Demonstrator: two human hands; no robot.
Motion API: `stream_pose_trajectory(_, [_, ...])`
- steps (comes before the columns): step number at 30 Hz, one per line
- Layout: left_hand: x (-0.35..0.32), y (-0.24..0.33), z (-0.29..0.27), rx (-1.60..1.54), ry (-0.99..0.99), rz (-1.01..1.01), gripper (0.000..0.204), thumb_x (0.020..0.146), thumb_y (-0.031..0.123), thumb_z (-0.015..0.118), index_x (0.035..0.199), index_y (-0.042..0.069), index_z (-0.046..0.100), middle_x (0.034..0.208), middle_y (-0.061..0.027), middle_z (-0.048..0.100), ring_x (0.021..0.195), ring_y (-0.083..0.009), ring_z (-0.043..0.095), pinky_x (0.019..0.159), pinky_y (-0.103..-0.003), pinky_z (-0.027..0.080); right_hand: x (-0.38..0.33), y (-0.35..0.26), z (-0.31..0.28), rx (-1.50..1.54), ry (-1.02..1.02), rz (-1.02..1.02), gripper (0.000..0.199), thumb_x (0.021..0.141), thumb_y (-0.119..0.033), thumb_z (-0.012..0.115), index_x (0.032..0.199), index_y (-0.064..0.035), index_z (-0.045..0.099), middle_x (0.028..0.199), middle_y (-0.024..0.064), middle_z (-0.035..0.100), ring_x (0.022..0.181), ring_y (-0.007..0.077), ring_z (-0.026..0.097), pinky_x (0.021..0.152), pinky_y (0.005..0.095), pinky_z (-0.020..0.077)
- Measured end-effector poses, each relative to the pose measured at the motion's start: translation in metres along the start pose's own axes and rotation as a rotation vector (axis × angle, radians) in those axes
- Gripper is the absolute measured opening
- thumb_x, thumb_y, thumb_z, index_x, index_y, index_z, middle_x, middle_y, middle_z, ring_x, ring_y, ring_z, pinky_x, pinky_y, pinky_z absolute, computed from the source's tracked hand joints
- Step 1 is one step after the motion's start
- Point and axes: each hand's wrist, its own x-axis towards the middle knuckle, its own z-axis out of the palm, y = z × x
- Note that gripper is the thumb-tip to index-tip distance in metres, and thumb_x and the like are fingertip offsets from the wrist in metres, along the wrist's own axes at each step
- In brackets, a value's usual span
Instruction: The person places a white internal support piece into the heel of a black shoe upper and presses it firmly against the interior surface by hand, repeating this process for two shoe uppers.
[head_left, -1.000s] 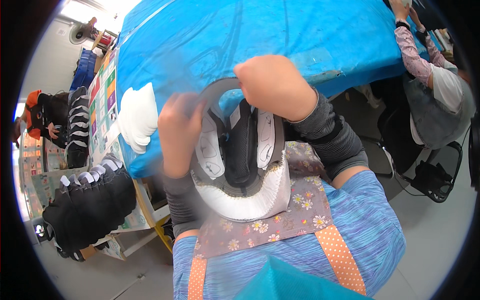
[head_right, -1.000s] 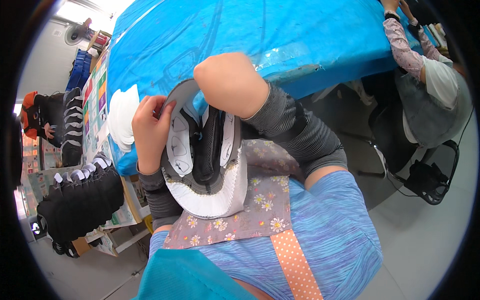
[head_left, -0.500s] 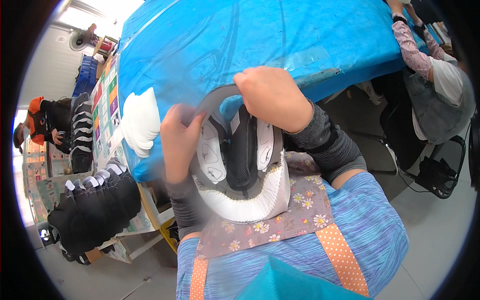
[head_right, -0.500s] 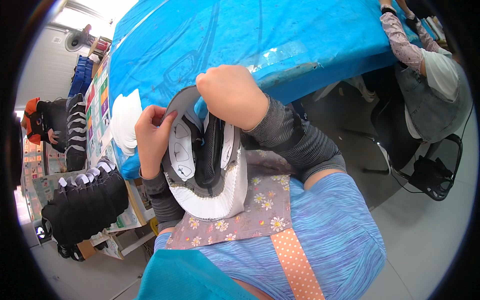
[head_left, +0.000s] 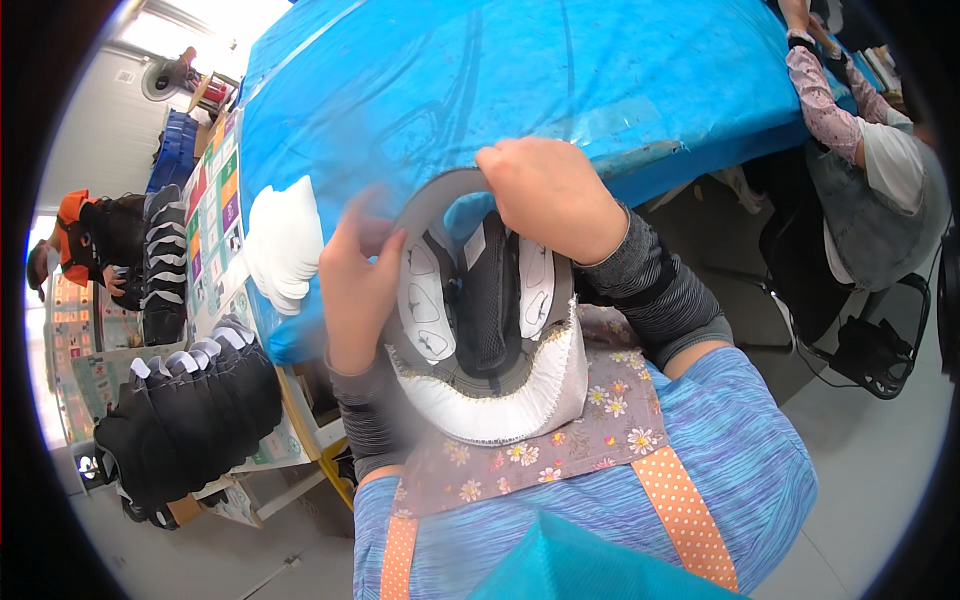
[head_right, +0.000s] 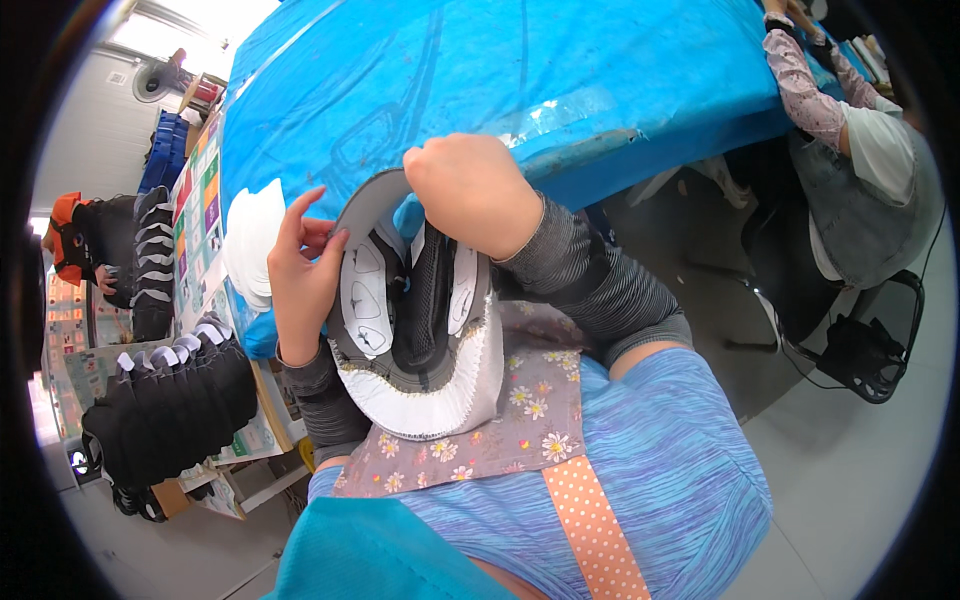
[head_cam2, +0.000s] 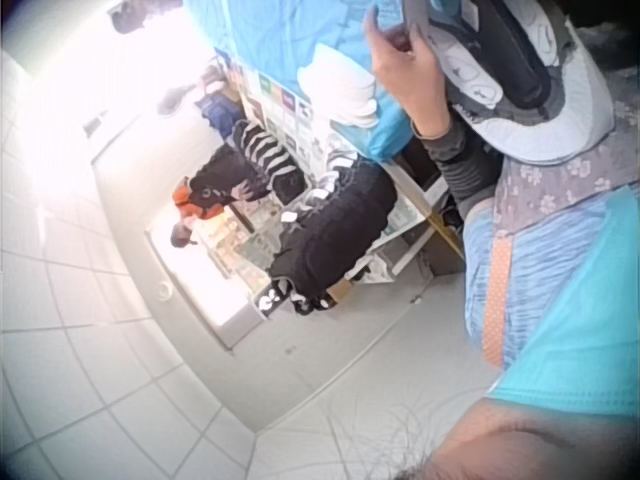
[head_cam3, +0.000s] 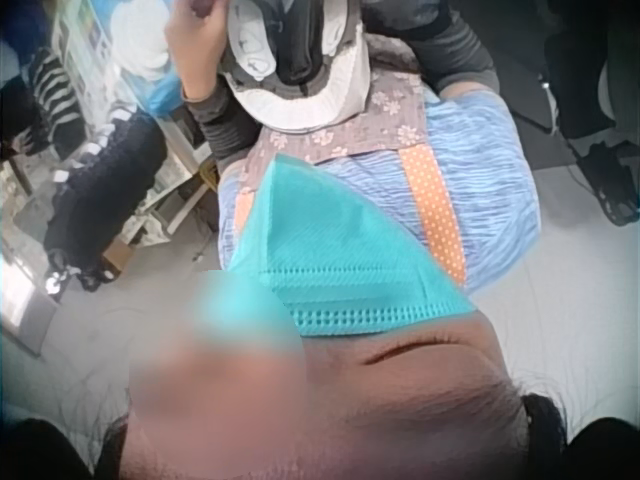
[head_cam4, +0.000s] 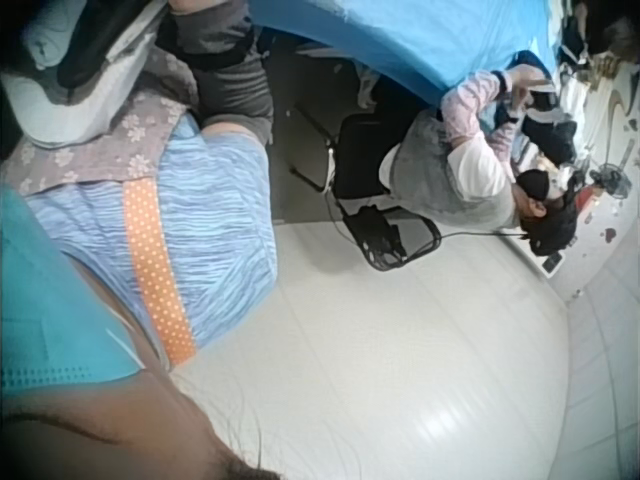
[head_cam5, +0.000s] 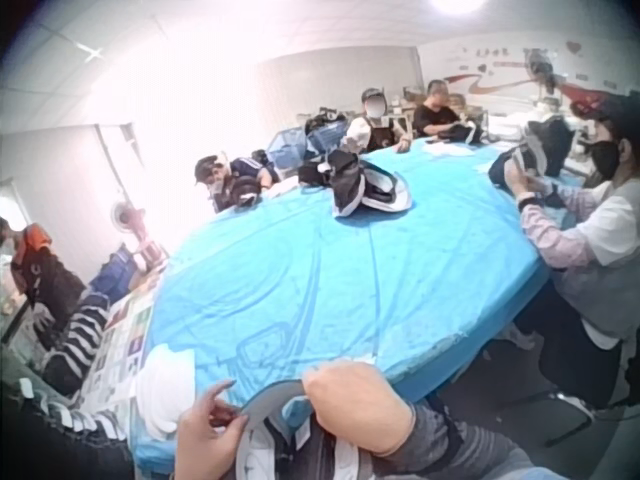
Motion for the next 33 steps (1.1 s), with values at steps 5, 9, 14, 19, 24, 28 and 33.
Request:
stream_pose_trajectory(5, [0.016,0.012,-0.009,0.112,-0.143,0.240,0.045,0.086,0.006,0.076,0.129,0.008,0.066,0.092,-0.0057,0.069,0.080,-0.0130,0.065,0.067,-0.027,0.052,0.003,0.002,0.002,0.016,-0.023,-0.009,0.005,0.074,-0.004,0.065,0.079,-0.0042,0.065,0.072,0.0153,0.067,0.074,0.0344,0.070,0.062,0.0432,0.0546])
stream_pose_trajectory(9, [0.032,0.003,0.004,0.102,-0.139,0.319,0.033,0.085,0.008,0.077,0.117,0.004,0.070,0.089,-0.0059,0.068,0.078,-0.0139,0.064,0.065,-0.027,0.050,0.003,0.004,0.002,0.027,-0.025,0.001,0.004,0.075,-0.004,0.064,0.079,-0.0043,0.065,0.074,0.0150,0.067,0.075,0.0352,0.069,0.063,0.0444,0.0545])
stream_pose_trajectory(14, [0.036,0.004,0.011,0.086,-0.111,0.226,0.016,0.084,0.009,0.077,0.094,-0.002,0.071,0.083,-0.0081,0.066,0.076,-0.0149,0.063,0.060,-0.028,0.048,0.004,0.012,0.005,0.088,-0.033,0.002,0.004,0.077,-0.004,0.063,0.081,-0.0035,0.064,0.078,0.0153,0.066,0.079,0.0363,0.067,0.067,0.0452,0.0548])
stream_pose_trajectory(19, [0.044,0.011,0.012,0.120,-0.128,0.401,0.015,0.086,0.009,0.075,0.095,-0.002,0.071,0.083,-0.0102,0.066,0.072,-0.0186,0.064,0.060,-0.030,0.049,0.008,0.013,0.006,0.158,-0.043,0.015,0.005,0.080,-0.004,0.061,0.085,-0.0021,0.063,0.088,0.0157,0.066,0.089,0.0359,0.065,0.073,0.0456,0.0546])
stream_pose_trajectory(24, [0.046,0.015,0.020,0.070,-0.099,0.363,0.014,0.086,0.009,0.074,0.095,-0.001,0.070,0.084,-0.0129,0.067,0.071,-0.0227,0.065,0.061,-0.034,0.050,0.011,0.010,0.008,0.252,-0.034,0.024,0.007,0.084,-0.008,0.064,0.088,-0.0031,0.066,0.090,0.0135,0.065,0.091,0.0356,0.064,0.074,0.0453,0.0536])
stream_pose_trajectory(28, [0.044,0.014,0.022,0.125,-0.088,0.395,0.014,0.087,0.010,0.073,0.094,0.000,0.070,0.085,-0.0130,0.066,0.069,-0.0259,0.064,0.061,-0.035,0.050,0.015,0.012,0.008,0.294,-0.041,0.030,0.010,0.086,-0.013,0.067,0.092,-0.0046,0.068,0.090,0.0120,0.065,0.092,0.0344,0.064,0.075,0.0448,0.0527])
stream_pose_trajectory(33, [0.041,0.014,0.025,0.141,-0.054,0.408,0.014,0.087,0.011,0.072,0.095,0.001,0.071,0.086,-0.0119,0.066,0.068,-0.0287,0.064,0.061,-0.036,0.049,0.020,0.007,0.008,0.273,-0.039,-0.032,0.008,0.086,-0.011,0.066,0.090,-0.0044,0.068,0.091,0.0116,0.065,0.091,0.0336,0.064,0.074,0.0441,0.0530])
